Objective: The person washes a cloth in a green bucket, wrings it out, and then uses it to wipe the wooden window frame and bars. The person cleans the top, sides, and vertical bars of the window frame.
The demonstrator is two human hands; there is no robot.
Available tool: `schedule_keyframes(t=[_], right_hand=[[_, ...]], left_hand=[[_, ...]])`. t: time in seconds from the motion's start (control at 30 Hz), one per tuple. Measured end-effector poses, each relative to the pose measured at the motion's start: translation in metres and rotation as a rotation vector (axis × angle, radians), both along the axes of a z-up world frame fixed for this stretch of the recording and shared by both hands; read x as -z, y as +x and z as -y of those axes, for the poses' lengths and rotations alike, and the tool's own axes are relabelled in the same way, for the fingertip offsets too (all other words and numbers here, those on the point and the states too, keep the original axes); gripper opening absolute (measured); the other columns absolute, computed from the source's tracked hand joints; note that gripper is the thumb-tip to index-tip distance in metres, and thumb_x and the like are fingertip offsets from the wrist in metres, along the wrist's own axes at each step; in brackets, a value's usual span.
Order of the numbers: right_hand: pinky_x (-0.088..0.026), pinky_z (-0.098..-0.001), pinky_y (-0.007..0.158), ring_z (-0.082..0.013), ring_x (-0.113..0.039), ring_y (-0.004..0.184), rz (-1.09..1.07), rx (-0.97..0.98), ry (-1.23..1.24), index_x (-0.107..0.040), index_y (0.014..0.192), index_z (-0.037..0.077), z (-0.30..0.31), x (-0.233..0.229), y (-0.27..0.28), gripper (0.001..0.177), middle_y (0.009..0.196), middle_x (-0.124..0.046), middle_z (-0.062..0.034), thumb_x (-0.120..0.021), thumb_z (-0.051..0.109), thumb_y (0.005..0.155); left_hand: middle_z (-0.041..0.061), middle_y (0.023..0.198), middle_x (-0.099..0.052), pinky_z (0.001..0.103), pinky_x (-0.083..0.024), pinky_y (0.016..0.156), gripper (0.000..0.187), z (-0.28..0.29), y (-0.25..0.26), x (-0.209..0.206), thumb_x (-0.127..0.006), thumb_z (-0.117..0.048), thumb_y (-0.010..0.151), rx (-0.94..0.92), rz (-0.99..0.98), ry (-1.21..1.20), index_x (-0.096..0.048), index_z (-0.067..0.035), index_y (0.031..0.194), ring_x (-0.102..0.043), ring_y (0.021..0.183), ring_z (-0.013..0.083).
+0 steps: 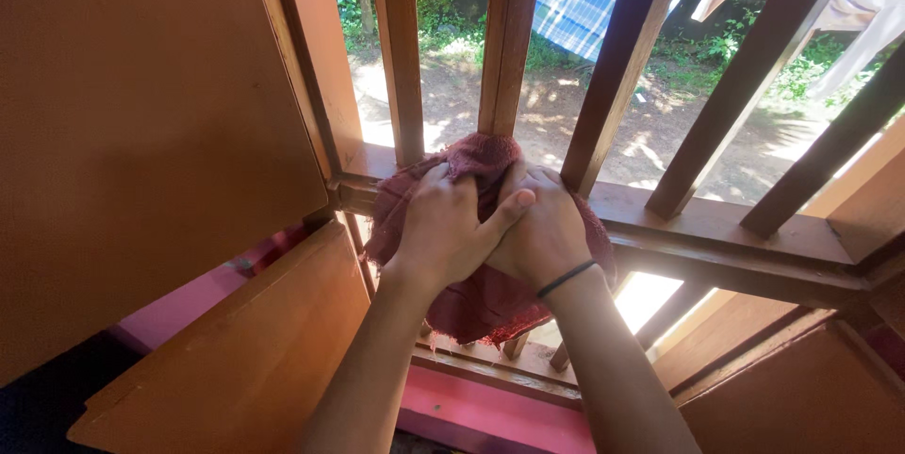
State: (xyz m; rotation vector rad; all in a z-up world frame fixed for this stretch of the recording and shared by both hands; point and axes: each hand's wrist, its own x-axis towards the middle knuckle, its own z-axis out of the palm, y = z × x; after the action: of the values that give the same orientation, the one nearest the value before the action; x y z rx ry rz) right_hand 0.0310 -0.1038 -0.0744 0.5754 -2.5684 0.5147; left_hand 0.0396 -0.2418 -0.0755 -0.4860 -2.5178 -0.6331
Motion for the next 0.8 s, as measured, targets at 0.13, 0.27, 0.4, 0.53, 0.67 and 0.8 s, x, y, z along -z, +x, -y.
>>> schedule_keyframes(t=[0.13, 0.27, 0.4, 0.53, 0.67, 0.8], right_hand=[[-0.043, -0.0443, 0.111, -0.0386, -0.058, 0.130, -0.415, 0.088, 0.161, -0.048, 0.133, -0.017, -0.001, 0.025, 0.022, 0.065, 0.133, -0.062, -0.0305, -0.062, 0.022, 0.083], [-0.037, -0.0498, 0.116, -0.0417, -0.054, 0.132, -0.413, 0.042, 0.140, -0.051, 0.134, -0.011, -0.013, 0.041, 0.039, 0.058, 0.137, -0.059, -0.0275, -0.058, 0.020, 0.085], [-0.038, -0.0503, 0.116, -0.0395, -0.054, 0.135, -0.435, 0.081, -0.073, -0.055, 0.135, -0.006, -0.026, 0.052, 0.052, 0.054, 0.143, -0.058, -0.0241, -0.061, 0.020, 0.089], [-0.034, -0.0568, 0.124, -0.0401, -0.050, 0.143, -0.581, 0.140, -0.200, -0.058, 0.131, 0.001, -0.051, 0.060, 0.054, 0.045, 0.145, -0.054, -0.0225, -0.067, 0.022, 0.092], [-0.039, -0.0548, 0.117, -0.0444, -0.049, 0.138, -0.639, 0.067, -0.241, -0.035, 0.141, -0.011, -0.062, 0.043, 0.037, 0.063, 0.146, -0.047, -0.0310, -0.064, 0.023, 0.097], [-0.051, -0.0453, 0.104, -0.0403, -0.061, 0.116, -0.190, -0.033, -0.544, -0.032, 0.148, -0.007, -0.062, 0.009, -0.001, 0.057, 0.129, -0.057, -0.0304, -0.046, 0.026, 0.104]], left_hand=[[0.031, 0.125, -0.064, 0.056, -0.037, 0.113, 0.090, 0.003, 0.023, 0.018, -0.045, -0.075, 0.095, 0.100, -0.181, 0.113, -0.065, 0.009, 0.120, -0.051, 0.129, 0.0494], [0.030, 0.141, -0.059, 0.059, -0.027, 0.124, 0.087, -0.003, 0.040, 0.042, -0.054, -0.072, 0.094, 0.118, -0.253, 0.097, -0.062, 0.003, 0.136, -0.043, 0.145, 0.0507], [0.028, 0.149, -0.057, 0.061, -0.023, 0.135, 0.086, -0.024, 0.045, 0.061, -0.054, -0.071, 0.096, 0.332, -0.268, 0.301, -0.058, -0.001, 0.147, -0.043, 0.154, 0.0470], [0.026, 0.149, -0.055, 0.054, -0.026, 0.134, 0.086, -0.052, 0.036, 0.066, -0.061, -0.072, 0.094, 0.480, -0.300, 0.233, -0.056, -0.004, 0.147, -0.044, 0.153, 0.0451], [0.029, 0.145, -0.053, 0.054, -0.032, 0.125, 0.096, -0.078, 0.017, 0.045, -0.056, -0.075, 0.093, 0.470, -0.274, 0.421, -0.051, 0.005, 0.145, -0.048, 0.141, 0.0458], [0.031, 0.126, -0.059, 0.058, -0.037, 0.120, 0.092, -0.100, 0.004, 0.019, -0.054, -0.078, 0.093, 0.054, -0.340, 0.213, -0.060, 0.011, 0.115, -0.055, 0.134, 0.0504]])
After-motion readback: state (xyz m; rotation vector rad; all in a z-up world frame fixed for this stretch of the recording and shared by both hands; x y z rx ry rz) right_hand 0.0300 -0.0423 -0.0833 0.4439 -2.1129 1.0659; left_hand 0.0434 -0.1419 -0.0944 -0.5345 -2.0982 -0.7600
